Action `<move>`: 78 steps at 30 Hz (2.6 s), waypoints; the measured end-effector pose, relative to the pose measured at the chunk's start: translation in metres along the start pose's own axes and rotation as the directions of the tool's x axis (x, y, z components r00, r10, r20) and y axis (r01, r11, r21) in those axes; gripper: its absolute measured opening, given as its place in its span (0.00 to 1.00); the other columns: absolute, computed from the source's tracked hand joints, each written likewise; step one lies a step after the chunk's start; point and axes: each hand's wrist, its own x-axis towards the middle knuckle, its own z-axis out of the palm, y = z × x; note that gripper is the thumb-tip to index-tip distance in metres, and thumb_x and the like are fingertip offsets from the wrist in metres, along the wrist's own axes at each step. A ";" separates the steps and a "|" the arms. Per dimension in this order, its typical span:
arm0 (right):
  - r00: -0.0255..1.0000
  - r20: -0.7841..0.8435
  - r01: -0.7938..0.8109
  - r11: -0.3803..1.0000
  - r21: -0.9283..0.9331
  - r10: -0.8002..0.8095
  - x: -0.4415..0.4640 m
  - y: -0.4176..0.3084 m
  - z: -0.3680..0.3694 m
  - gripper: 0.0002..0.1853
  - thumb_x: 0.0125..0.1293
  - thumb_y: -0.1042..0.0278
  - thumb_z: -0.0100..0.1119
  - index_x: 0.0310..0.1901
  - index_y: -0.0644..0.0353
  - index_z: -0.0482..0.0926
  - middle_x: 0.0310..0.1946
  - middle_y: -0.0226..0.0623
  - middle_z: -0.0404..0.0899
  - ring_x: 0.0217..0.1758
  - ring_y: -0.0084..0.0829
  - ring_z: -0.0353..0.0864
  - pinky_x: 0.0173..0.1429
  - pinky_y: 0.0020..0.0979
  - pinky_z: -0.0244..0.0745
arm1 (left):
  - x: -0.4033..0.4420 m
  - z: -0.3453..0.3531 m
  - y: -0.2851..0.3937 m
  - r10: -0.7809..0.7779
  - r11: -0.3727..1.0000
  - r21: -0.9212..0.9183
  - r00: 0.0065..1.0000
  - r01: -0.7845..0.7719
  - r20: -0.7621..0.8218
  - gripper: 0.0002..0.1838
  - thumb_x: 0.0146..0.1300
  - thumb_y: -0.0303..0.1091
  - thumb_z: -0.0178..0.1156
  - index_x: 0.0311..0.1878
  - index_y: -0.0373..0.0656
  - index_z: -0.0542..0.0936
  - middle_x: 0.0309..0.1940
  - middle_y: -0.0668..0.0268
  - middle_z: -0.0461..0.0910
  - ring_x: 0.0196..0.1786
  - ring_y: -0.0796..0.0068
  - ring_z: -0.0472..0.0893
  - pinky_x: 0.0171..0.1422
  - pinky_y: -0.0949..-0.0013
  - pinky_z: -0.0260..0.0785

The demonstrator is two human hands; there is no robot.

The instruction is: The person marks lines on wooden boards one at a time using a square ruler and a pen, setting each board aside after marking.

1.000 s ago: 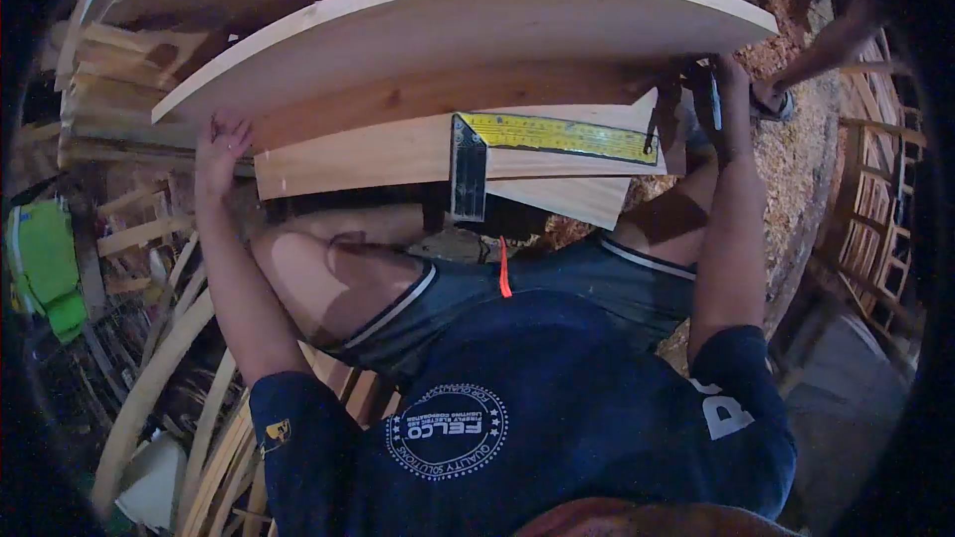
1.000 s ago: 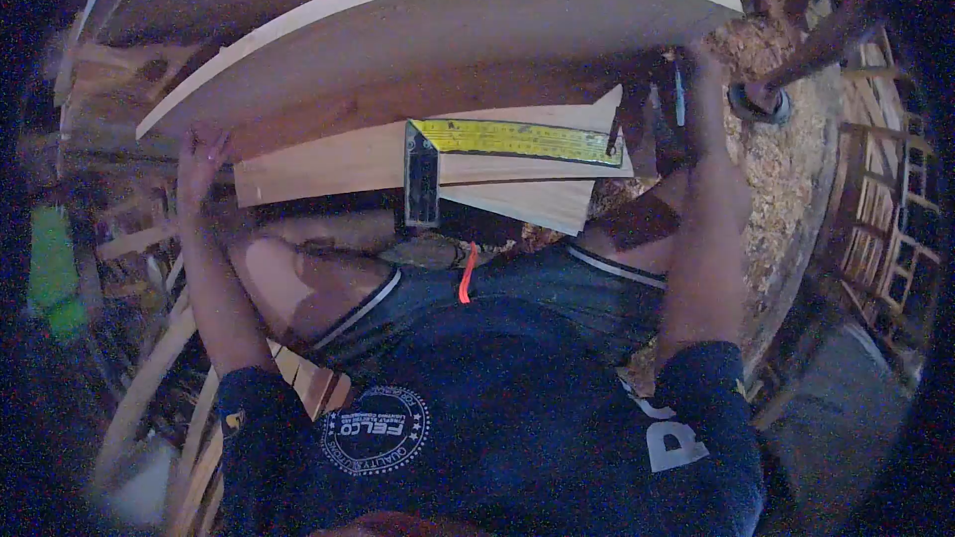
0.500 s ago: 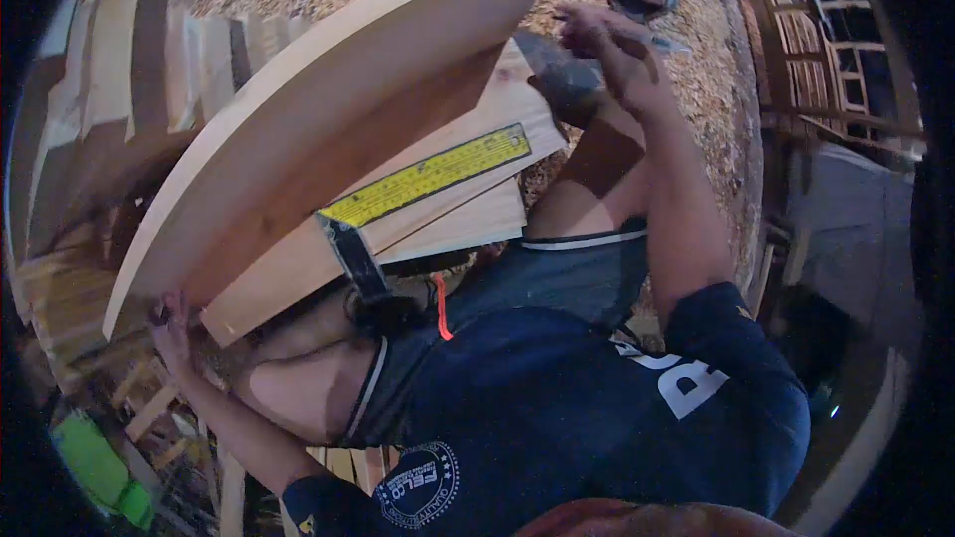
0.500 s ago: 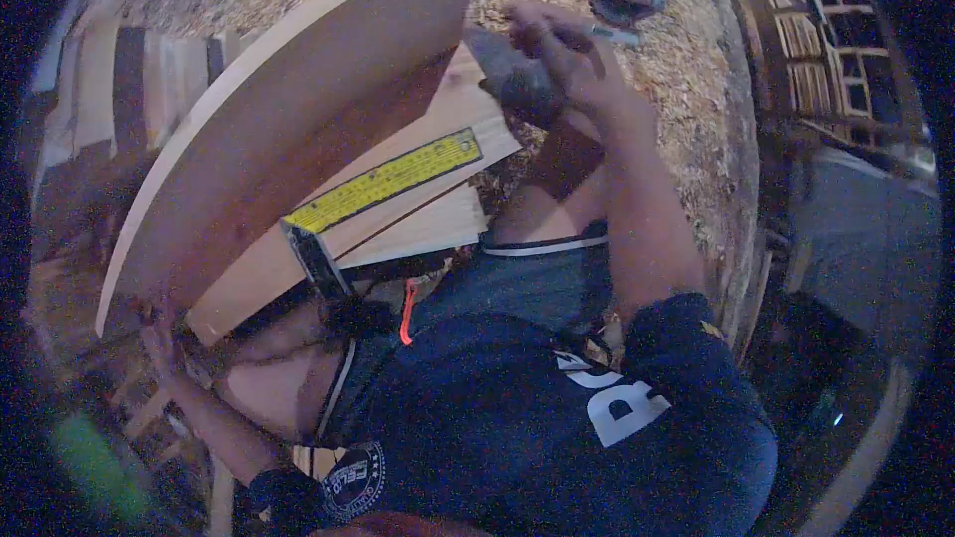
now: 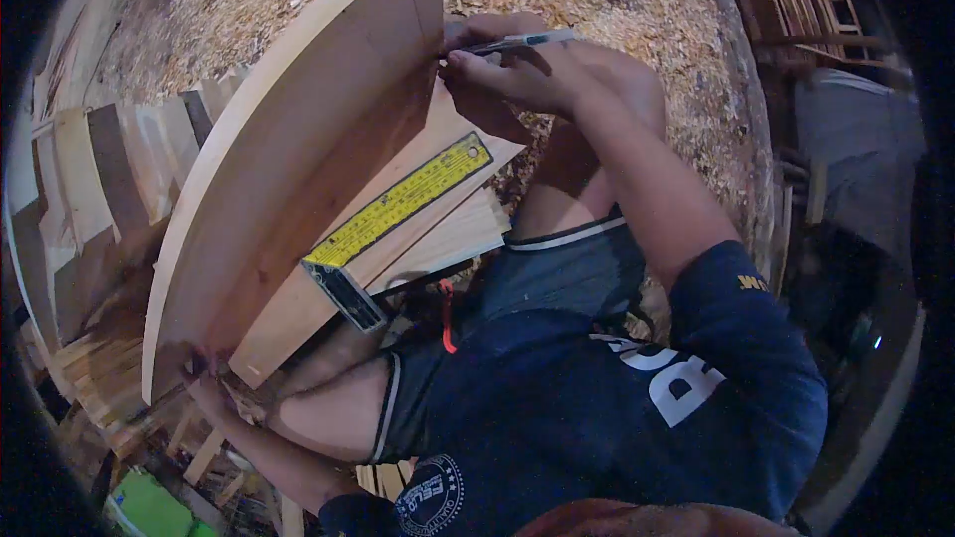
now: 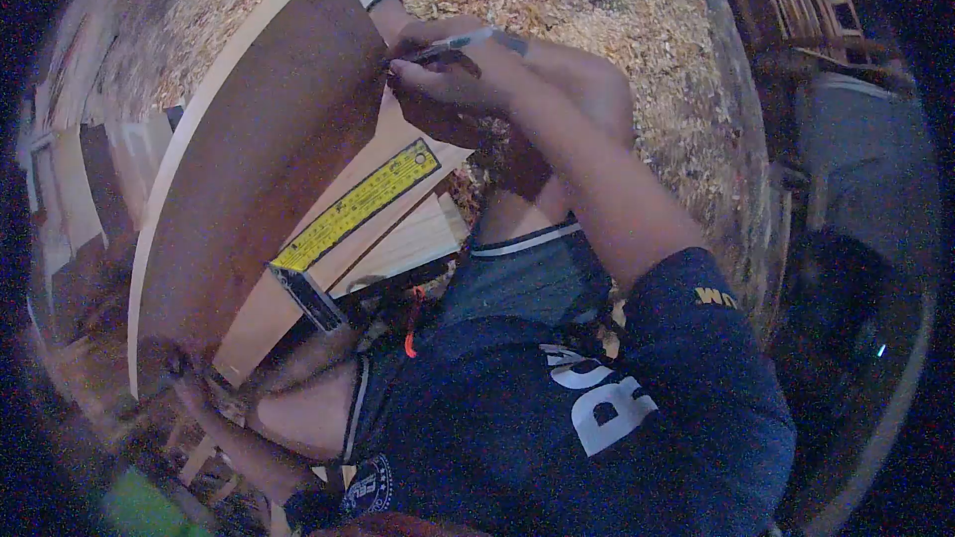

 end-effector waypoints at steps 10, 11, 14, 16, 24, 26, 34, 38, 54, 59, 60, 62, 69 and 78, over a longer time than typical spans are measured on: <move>0.994 -0.067 0.085 0.996 -0.040 -0.088 0.002 0.003 0.005 0.11 0.66 0.63 0.66 0.47 0.58 0.85 0.37 0.43 0.89 0.39 0.37 0.90 0.46 0.37 0.83 | 0.021 -0.021 -0.048 0.076 0.992 0.094 0.992 -0.085 0.096 0.24 0.75 0.31 0.51 0.70 0.32 0.62 0.71 0.50 0.68 0.75 0.57 0.69 0.77 0.57 0.65; 0.992 -0.071 0.101 0.993 -0.053 -0.105 0.003 0.003 0.005 0.11 0.66 0.63 0.66 0.46 0.58 0.85 0.37 0.43 0.89 0.39 0.37 0.90 0.45 0.37 0.83 | 0.016 -0.018 -0.039 0.054 0.995 0.077 0.995 -0.061 0.084 0.24 0.75 0.30 0.50 0.71 0.33 0.61 0.72 0.50 0.67 0.75 0.57 0.68 0.78 0.56 0.65; 0.995 -0.068 0.069 0.998 0.000 -0.068 0.001 0.003 0.006 0.11 0.66 0.63 0.66 0.46 0.57 0.86 0.37 0.43 0.89 0.38 0.37 0.90 0.44 0.36 0.83 | 0.006 -0.005 -0.019 0.009 0.994 -0.108 1.000 -0.006 0.026 0.25 0.75 0.29 0.49 0.72 0.35 0.60 0.73 0.51 0.65 0.76 0.55 0.66 0.78 0.55 0.65; 0.998 -0.054 0.020 1.000 -0.004 -0.020 0.000 -0.002 0.006 0.10 0.66 0.64 0.66 0.46 0.57 0.86 0.36 0.44 0.89 0.38 0.37 0.90 0.44 0.36 0.83 | 0.003 0.002 -0.012 -0.010 0.987 -0.162 1.000 0.009 -0.005 0.25 0.74 0.28 0.49 0.72 0.37 0.60 0.73 0.51 0.65 0.76 0.55 0.66 0.79 0.55 0.65; 0.982 -0.069 0.169 0.980 -0.105 -0.177 0.003 -0.001 0.004 0.08 0.67 0.66 0.65 0.45 0.56 0.86 0.33 0.42 0.87 0.33 0.35 0.88 0.42 0.35 0.83 | -0.003 0.004 -0.004 0.042 0.987 -0.157 0.999 -0.037 0.028 0.30 0.72 0.23 0.54 0.73 0.35 0.55 0.73 0.48 0.64 0.76 0.57 0.66 0.79 0.55 0.64; 0.977 -0.082 0.186 0.976 -0.117 -0.196 0.005 0.009 0.007 0.08 0.67 0.66 0.65 0.45 0.56 0.86 0.33 0.42 0.87 0.33 0.35 0.87 0.41 0.35 0.82 | -0.006 0.009 0.007 0.024 0.998 -0.064 0.999 -0.022 0.030 0.30 0.72 0.23 0.56 0.72 0.33 0.54 0.73 0.47 0.65 0.75 0.57 0.67 0.79 0.55 0.64; 0.990 -0.071 0.116 0.991 -0.064 -0.121 0.002 -0.003 0.005 0.07 0.67 0.68 0.65 0.44 0.59 0.85 0.32 0.39 0.87 0.34 0.28 0.85 0.43 0.32 0.80 | -0.007 0.010 0.013 0.037 0.998 0.053 0.999 -0.038 0.032 0.32 0.73 0.25 0.58 0.72 0.30 0.53 0.71 0.43 0.67 0.73 0.57 0.70 0.79 0.56 0.62; 0.998 -0.045 0.054 0.998 0.018 -0.053 0.000 -0.007 0.004 0.07 0.67 0.69 0.65 0.43 0.60 0.85 0.32 0.39 0.87 0.34 0.26 0.84 0.43 0.33 0.79 | 0.012 -0.011 -0.024 0.008 1.000 -0.025 0.998 -0.006 0.060 0.31 0.71 0.25 0.59 0.71 0.31 0.55 0.71 0.44 0.68 0.73 0.58 0.70 0.78 0.57 0.62; 0.984 -0.111 -0.132 0.990 0.052 0.137 0.007 -0.001 -0.014 0.22 0.72 0.51 0.59 0.59 0.56 0.80 0.55 0.35 0.81 0.57 0.29 0.81 0.64 0.32 0.75 | 0.027 -0.013 -0.068 0.171 0.909 0.376 0.983 -0.181 0.058 0.20 0.71 0.37 0.61 0.60 0.33 0.77 0.60 0.53 0.79 0.61 0.61 0.78 0.68 0.57 0.66; 0.776 0.190 -0.523 0.444 0.728 0.601 0.031 -0.044 0.015 0.22 0.75 0.46 0.54 0.56 0.57 0.80 0.51 0.34 0.81 0.51 0.33 0.82 0.61 0.34 0.78 | 0.018 0.014 -0.041 0.290 0.956 -0.011 0.952 -0.293 -0.096 0.16 0.64 0.31 0.68 0.53 0.36 0.82 0.47 0.63 0.85 0.50 0.70 0.82 0.57 0.64 0.75; 0.785 0.172 -0.526 0.493 0.693 0.596 0.028 -0.046 0.019 0.23 0.75 0.46 0.53 0.57 0.58 0.80 0.50 0.34 0.81 0.50 0.32 0.82 0.60 0.34 0.78 | 0.021 0.019 -0.051 0.402 0.894 -0.157 0.906 -0.420 -0.132 0.18 0.62 0.29 0.70 0.54 0.36 0.82 0.47 0.63 0.85 0.50 0.70 0.82 0.58 0.64 0.75; 0.831 0.119 -0.401 0.437 0.805 0.543 0.028 -0.037 0.022 0.17 0.71 0.53 0.62 0.51 0.57 0.79 0.41 0.37 0.81 0.44 0.35 0.80 0.53 0.36 0.76 | 0.008 0.013 -0.029 0.375 0.924 -0.025 0.918 -0.381 -0.128 0.18 0.60 0.24 0.69 0.54 0.36 0.81 0.47 0.64 0.85 0.50 0.70 0.82 0.58 0.64 0.75; 0.954 -0.294 0.036 0.946 0.321 0.063 0.007 -0.045 -0.034 0.21 0.74 0.59 0.61 0.60 0.61 0.72 0.47 0.39 0.81 0.49 0.34 0.79 0.57 0.36 0.74 | -0.029 -0.028 0.102 0.284 0.859 -0.325 0.896 -0.396 -0.342 0.25 0.59 0.33 0.70 0.60 0.39 0.78 0.49 0.67 0.82 0.48 0.76 0.82 0.55 0.68 0.76; 0.874 -0.285 0.456 0.867 0.199 -0.394 0.056 -0.163 -0.088 0.34 0.76 0.58 0.55 0.73 0.73 0.59 0.68 0.54 0.70 0.70 0.47 0.73 0.71 0.49 0.73 | 0.020 -0.087 0.259 0.337 0.358 -0.618 0.714 -0.700 -0.613 0.23 0.65 0.31 0.64 0.64 0.41 0.76 0.54 0.59 0.81 0.57 0.66 0.80 0.63 0.63 0.73</move>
